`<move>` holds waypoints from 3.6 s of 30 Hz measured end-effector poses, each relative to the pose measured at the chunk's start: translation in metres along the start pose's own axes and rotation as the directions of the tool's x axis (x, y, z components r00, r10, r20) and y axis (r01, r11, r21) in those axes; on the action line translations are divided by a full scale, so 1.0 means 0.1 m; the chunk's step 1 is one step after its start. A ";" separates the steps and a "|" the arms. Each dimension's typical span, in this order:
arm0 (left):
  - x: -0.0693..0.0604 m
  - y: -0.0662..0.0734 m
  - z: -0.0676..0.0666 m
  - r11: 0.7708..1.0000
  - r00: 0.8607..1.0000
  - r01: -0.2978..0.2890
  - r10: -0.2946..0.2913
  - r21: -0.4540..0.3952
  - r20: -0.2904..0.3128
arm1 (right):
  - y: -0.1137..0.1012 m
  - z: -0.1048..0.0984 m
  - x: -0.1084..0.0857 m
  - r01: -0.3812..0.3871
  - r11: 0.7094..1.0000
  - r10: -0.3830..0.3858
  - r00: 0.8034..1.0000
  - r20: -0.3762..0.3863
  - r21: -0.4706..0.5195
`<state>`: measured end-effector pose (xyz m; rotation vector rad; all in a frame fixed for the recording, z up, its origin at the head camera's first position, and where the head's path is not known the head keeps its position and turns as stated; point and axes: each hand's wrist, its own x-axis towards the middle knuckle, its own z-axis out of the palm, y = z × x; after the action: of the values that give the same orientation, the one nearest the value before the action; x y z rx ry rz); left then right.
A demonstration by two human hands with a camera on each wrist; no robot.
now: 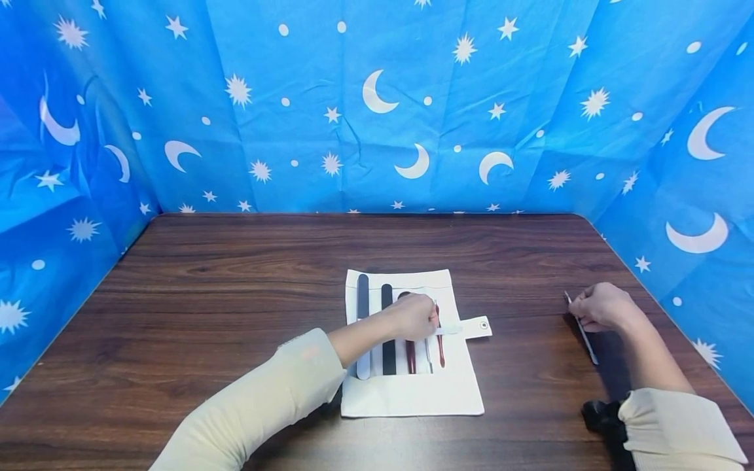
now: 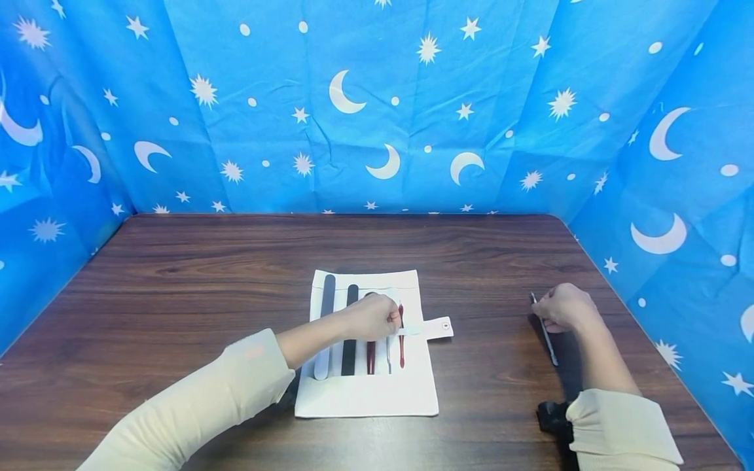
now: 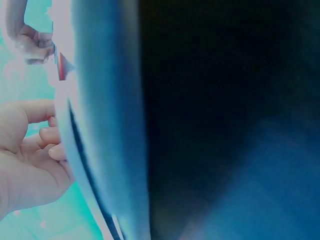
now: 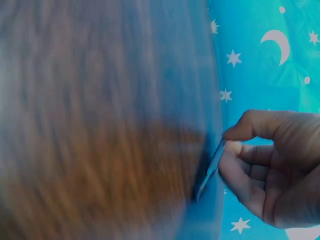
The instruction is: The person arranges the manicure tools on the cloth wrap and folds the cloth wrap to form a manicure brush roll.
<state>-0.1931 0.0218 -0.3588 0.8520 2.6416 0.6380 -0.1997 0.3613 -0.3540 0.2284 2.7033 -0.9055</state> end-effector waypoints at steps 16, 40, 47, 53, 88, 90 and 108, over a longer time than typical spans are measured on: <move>0.15 0.14 0.11 0.999 0.999 0.033 -0.031 0.040 -0.044 | -0.96 0.58 0.00 0.226 0.844 -0.247 0.969 -0.022 0.486; 0.18 0.09 0.11 0.999 0.995 0.033 -0.036 -0.040 -0.094 | -1.34 0.93 0.21 0.200 0.867 -0.222 0.975 -0.006 0.456; 0.17 0.10 0.11 0.998 0.995 0.031 -0.036 -0.053 -0.093 | -1.33 0.96 0.17 0.177 0.886 -0.272 0.947 0.172 0.429; 0.16 0.09 0.11 0.998 0.996 0.022 -0.027 -0.054 -0.086 | -1.33 0.96 0.15 0.203 0.885 -0.314 0.924 0.217 0.419; 0.00 -0.21 -0.48 0.945 0.970 0.055 -0.127 -0.323 -0.207 | -1.40 0.57 -0.53 0.386 0.922 -0.381 0.919 0.098 -0.038; -0.04 -0.39 -0.62 0.960 0.957 0.090 -0.157 -0.264 -0.244 | -1.33 0.65 -0.66 0.403 0.907 -0.384 0.911 0.153 -0.122; -0.30 -1.21 -0.76 0.923 0.937 0.325 -0.344 -0.206 -0.064 | -1.11 1.06 -0.95 0.366 0.829 -0.371 0.926 0.074 -0.424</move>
<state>-0.2577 -0.1084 -0.3489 0.3083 2.6649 0.8419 -0.1130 0.2029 -0.3425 -0.3989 2.9210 -0.3579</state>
